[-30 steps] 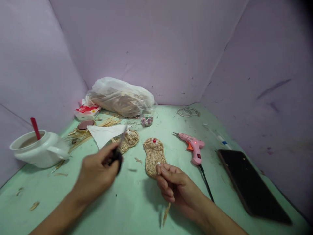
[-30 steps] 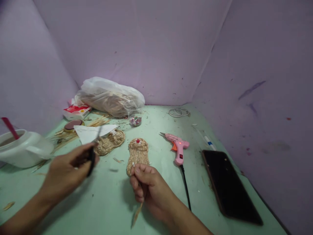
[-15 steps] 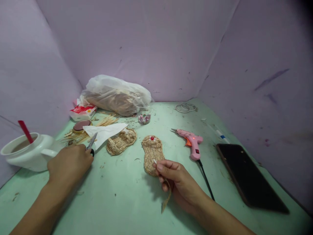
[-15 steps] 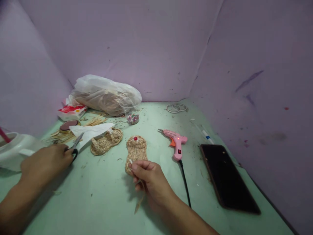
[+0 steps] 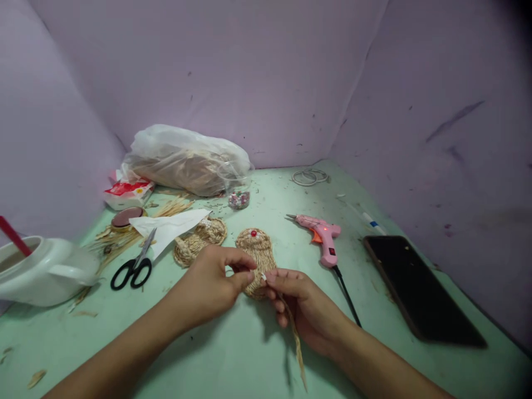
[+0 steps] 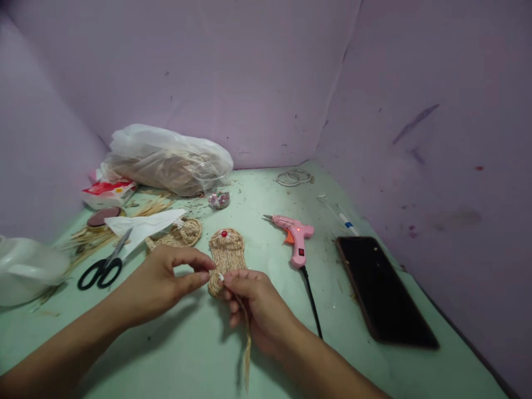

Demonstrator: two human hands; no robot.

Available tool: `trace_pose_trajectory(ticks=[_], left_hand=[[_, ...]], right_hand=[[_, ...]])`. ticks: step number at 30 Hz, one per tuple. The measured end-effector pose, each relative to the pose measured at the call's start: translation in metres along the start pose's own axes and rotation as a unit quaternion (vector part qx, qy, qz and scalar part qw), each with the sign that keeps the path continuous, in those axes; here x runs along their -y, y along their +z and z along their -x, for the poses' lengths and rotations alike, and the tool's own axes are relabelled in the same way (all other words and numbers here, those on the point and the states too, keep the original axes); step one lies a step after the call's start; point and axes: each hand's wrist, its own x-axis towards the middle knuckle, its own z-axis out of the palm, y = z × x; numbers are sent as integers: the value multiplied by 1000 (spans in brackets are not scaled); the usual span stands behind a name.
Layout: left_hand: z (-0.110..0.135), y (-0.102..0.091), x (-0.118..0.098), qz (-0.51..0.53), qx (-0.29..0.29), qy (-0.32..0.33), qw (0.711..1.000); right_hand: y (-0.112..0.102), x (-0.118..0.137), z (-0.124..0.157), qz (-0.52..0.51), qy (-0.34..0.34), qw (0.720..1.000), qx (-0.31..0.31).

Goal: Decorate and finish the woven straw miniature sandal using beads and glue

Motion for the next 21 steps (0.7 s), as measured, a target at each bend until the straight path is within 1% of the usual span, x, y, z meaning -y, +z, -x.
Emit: trace_pose_trajectory(ticks=[2,5,7,12,17,21], left_hand=[[-3,6,4,41,39,-22,998],[-6,11,9,91,57,-48,993],[-6,13,10,102,55,-53,992],[-5,14,6,88,24,-75,993],[-3,13,4,82,23,-57,995],[-2,13,4,81,24,-52,995]], right_hand=[[-1,-1,-1,-7,5,1000,-2],[-1,-3,-1,-6,17,1000,-10],[0,-5,-1,-5,22,1000,-12],[3,-4,-1,-6,21,1000,-9],[4,-6,0,4,-3,1000,-11],[4,-8,0,9,-17,1000,-24]])
